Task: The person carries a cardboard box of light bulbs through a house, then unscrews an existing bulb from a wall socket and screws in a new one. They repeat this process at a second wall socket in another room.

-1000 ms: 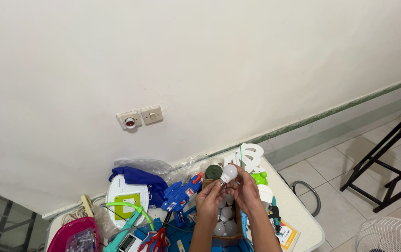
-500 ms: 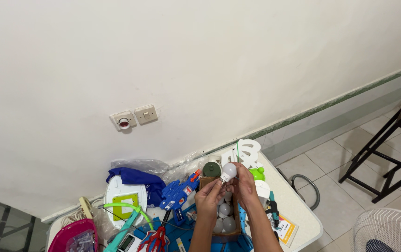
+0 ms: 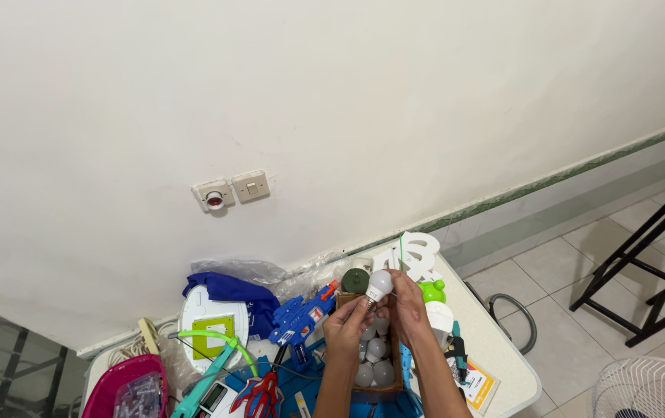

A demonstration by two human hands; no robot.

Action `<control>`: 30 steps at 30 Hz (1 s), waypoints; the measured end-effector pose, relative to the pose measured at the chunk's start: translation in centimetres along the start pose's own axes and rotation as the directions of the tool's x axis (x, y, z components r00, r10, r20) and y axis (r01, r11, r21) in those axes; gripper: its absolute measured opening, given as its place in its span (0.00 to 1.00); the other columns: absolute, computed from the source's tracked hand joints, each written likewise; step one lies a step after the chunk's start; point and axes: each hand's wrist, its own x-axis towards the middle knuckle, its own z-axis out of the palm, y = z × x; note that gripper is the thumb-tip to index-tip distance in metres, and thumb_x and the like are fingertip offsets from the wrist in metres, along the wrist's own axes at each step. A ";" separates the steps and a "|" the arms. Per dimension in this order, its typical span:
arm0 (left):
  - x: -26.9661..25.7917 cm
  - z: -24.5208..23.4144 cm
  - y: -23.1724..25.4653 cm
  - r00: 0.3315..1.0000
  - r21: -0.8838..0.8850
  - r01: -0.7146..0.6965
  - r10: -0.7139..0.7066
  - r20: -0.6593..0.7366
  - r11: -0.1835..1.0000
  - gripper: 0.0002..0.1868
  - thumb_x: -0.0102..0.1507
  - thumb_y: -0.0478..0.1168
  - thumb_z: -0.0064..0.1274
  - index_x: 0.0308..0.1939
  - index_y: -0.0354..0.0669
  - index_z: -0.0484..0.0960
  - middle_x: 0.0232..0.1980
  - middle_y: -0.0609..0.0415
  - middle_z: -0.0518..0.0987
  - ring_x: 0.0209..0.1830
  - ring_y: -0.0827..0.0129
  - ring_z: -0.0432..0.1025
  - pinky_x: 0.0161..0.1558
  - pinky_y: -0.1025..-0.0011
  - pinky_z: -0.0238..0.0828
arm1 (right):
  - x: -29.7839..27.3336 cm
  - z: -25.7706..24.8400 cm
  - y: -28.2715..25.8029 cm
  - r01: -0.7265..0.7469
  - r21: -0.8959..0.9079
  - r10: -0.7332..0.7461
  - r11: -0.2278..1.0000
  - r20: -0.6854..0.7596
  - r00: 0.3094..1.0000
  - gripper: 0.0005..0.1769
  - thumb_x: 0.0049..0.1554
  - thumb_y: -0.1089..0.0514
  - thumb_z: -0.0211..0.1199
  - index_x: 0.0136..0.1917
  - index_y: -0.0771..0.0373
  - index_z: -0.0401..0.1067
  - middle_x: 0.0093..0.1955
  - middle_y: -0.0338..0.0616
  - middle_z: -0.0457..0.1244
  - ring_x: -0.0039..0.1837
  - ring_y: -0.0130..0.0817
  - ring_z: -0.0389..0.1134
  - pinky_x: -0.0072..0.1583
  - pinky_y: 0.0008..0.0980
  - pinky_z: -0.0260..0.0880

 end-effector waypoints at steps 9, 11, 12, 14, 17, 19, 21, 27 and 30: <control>0.0 -0.1 0.0 1.000 0.024 -0.011 0.012 -0.023 1.000 0.17 0.62 0.39 0.61 0.50 0.28 0.86 0.40 0.48 0.86 0.34 0.72 0.77 0.41 0.74 0.76 | 0.2 -0.2 0.3 0.004 -0.011 -0.004 1.000 0.013 1.000 0.19 0.64 0.49 0.49 0.58 0.65 0.70 0.37 0.41 0.64 0.35 0.26 0.64 0.35 0.28 0.66; 0.0 -0.1 -0.1 0.999 0.018 -0.032 0.032 -0.011 0.999 0.17 0.62 0.39 0.61 0.50 0.28 0.86 0.40 0.48 0.86 0.34 0.73 0.77 0.41 0.74 0.76 | 0.0 -0.3 0.2 -0.011 -0.012 0.011 1.000 0.001 1.000 0.19 0.64 0.50 0.50 0.58 0.65 0.70 0.38 0.40 0.64 0.36 0.26 0.64 0.35 0.29 0.66; -0.1 -0.1 -0.1 0.999 0.026 -0.034 0.034 -0.020 0.999 0.17 0.61 0.38 0.61 0.50 0.28 0.86 0.40 0.48 0.86 0.34 0.73 0.77 0.40 0.74 0.76 | -0.2 -0.4 0.2 -0.015 -0.002 0.015 1.000 0.006 1.000 0.19 0.64 0.50 0.50 0.60 0.65 0.70 0.39 0.40 0.64 0.37 0.26 0.64 0.36 0.29 0.67; 0.0 -0.1 0.1 0.999 0.044 -0.039 0.041 -0.033 0.998 0.17 0.61 0.38 0.62 0.50 0.29 0.87 0.40 0.48 0.86 0.34 0.73 0.76 0.40 0.75 0.75 | -0.4 -0.5 0.0 -0.019 0.019 0.018 1.000 0.017 1.000 0.21 0.64 0.52 0.49 0.63 0.66 0.70 0.40 0.41 0.63 0.38 0.26 0.64 0.38 0.31 0.69; 0.1 0.1 0.4 0.996 0.088 -0.037 0.044 -0.079 0.995 0.17 0.61 0.38 0.63 0.49 0.29 0.87 0.39 0.48 0.86 0.34 0.73 0.76 0.39 0.75 0.75 | -1.0 -1.1 0.0 -0.022 0.030 0.021 0.999 0.037 0.999 0.25 0.62 0.54 0.45 0.69 0.61 0.69 0.44 0.43 0.65 0.38 0.28 0.64 0.38 0.31 0.70; 0.3 0.2 0.7 0.993 0.069 -0.048 0.055 -0.106 0.996 0.17 0.60 0.38 0.63 0.49 0.30 0.87 0.40 0.50 0.86 0.35 0.73 0.78 0.39 0.75 0.76 | -1.1 -1.6 0.3 -0.029 -0.014 0.030 0.999 0.045 0.999 0.26 0.63 0.52 0.43 0.69 0.63 0.68 0.47 0.47 0.67 0.39 0.29 0.65 0.39 0.32 0.70; 0.6 0.4 1.1 0.989 0.076 -0.076 0.085 -0.118 0.994 0.16 0.59 0.37 0.63 0.48 0.30 0.86 0.40 0.50 0.87 0.36 0.73 0.79 0.40 0.75 0.76 | -1.0 -2.2 0.8 -0.055 -0.031 0.056 0.998 0.041 0.998 0.26 0.64 0.51 0.42 0.68 0.66 0.68 0.49 0.50 0.68 0.40 0.32 0.67 0.40 0.33 0.72; 1.3 1.3 2.4 0.978 0.160 -0.154 0.173 -0.114 0.975 0.16 0.59 0.36 0.64 0.48 0.28 0.87 0.42 0.47 0.87 0.39 0.70 0.79 0.41 0.74 0.76 | -0.8 -3.2 1.9 -0.128 0.030 0.126 0.991 0.062 0.990 0.21 0.60 0.59 0.57 0.64 0.73 0.68 0.49 0.58 0.69 0.42 0.40 0.73 0.44 0.39 0.76; 1.5 1.8 2.8 0.982 0.081 -0.154 0.161 -0.095 0.985 0.16 0.61 0.38 0.63 0.48 0.29 0.87 0.44 0.48 0.87 0.42 0.70 0.79 0.44 0.74 0.76 | -1.1 -3.0 1.5 -0.167 0.017 0.165 0.986 0.102 0.981 0.21 0.59 0.59 0.60 0.63 0.70 0.68 0.49 0.57 0.69 0.42 0.40 0.73 0.46 0.39 0.77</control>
